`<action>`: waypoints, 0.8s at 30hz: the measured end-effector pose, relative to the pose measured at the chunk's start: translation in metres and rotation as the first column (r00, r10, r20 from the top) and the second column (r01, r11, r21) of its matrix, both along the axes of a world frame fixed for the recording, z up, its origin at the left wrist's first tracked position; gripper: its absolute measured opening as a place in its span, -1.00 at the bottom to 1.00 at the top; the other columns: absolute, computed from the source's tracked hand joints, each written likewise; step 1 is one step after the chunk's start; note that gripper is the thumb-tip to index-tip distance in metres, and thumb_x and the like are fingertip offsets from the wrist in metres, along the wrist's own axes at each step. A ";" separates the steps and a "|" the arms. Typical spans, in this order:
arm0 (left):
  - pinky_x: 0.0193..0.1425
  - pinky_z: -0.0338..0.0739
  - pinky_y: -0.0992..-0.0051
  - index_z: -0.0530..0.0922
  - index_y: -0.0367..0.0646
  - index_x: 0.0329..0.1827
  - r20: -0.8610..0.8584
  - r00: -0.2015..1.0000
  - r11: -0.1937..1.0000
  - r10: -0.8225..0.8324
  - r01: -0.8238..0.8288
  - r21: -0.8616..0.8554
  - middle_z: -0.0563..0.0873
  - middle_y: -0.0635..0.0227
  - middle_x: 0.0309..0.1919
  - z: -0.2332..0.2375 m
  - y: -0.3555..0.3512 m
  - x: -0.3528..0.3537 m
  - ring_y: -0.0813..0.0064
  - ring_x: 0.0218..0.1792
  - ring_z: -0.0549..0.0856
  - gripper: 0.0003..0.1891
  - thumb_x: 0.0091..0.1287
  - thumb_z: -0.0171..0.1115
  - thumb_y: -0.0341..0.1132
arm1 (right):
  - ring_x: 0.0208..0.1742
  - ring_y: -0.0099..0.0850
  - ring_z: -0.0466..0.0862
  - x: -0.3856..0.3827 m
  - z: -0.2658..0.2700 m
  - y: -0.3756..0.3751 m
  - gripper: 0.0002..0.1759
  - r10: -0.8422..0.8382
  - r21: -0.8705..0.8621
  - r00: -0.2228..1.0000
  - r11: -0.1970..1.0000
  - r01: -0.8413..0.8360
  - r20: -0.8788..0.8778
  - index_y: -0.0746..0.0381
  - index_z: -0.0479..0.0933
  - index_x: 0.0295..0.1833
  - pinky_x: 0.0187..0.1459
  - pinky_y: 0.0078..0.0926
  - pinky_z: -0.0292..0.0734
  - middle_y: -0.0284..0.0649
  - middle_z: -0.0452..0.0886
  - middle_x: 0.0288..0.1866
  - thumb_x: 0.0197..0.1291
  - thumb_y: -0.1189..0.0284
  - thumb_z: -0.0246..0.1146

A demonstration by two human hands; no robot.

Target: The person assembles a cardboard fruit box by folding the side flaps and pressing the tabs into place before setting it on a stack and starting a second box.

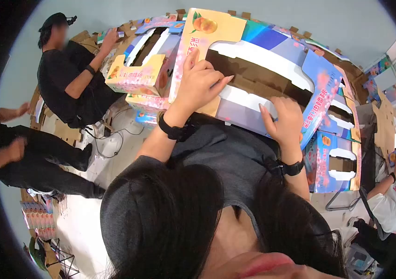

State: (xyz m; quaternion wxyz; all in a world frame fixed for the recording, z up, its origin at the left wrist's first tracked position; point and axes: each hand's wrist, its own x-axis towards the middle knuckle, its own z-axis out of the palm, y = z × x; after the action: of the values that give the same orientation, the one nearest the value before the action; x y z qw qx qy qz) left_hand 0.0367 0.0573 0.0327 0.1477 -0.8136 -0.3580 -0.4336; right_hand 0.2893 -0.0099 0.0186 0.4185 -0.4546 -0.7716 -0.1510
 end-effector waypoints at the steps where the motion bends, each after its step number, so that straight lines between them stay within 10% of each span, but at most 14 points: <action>1: 0.49 0.18 0.08 0.69 -0.02 -0.52 0.006 1.000 1.000 -0.008 0.008 0.014 0.68 0.53 -0.53 0.000 -0.002 0.000 0.53 -0.26 0.64 -0.85 0.14 0.47 -0.23 | -0.39 -0.18 0.55 -0.003 0.000 -0.002 -0.70 -0.026 -0.009 0.999 1.000 0.026 0.021 0.21 0.56 -0.34 -0.32 -0.26 0.40 -0.19 0.53 -0.46 0.04 0.20 0.40; 9: 0.43 0.27 0.13 0.69 0.04 -0.31 0.160 0.932 0.913 -0.325 0.265 0.309 0.73 0.51 -0.31 0.035 -0.084 0.003 0.37 -0.15 0.70 -0.80 0.04 0.40 -0.15 | -0.40 -0.16 0.54 -0.005 -0.003 -0.002 -0.70 -0.030 0.023 0.997 0.999 0.029 0.072 0.19 0.54 -0.39 -0.35 -0.25 0.39 -0.19 0.51 -0.49 0.04 0.19 0.39; 24: 0.21 0.43 0.05 0.57 -0.14 -0.05 0.109 0.891 0.895 -0.441 0.446 -0.022 0.60 0.20 -0.09 -0.019 -0.043 0.041 0.10 -0.01 0.60 -0.50 0.09 0.42 0.02 | -0.30 -0.21 0.59 -0.003 0.005 -0.012 -0.78 0.078 -0.044 0.996 0.996 -0.076 0.053 0.22 0.64 -0.29 -0.23 -0.30 0.47 -0.21 0.57 -0.40 0.01 0.31 0.40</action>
State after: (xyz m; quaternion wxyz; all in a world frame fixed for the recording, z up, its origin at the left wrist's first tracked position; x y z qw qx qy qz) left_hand 0.0779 0.0139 0.0137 0.0077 -0.8540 -0.1798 -0.4882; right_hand 0.2865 -0.0219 0.0239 0.3931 -0.4291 -0.8027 -0.1308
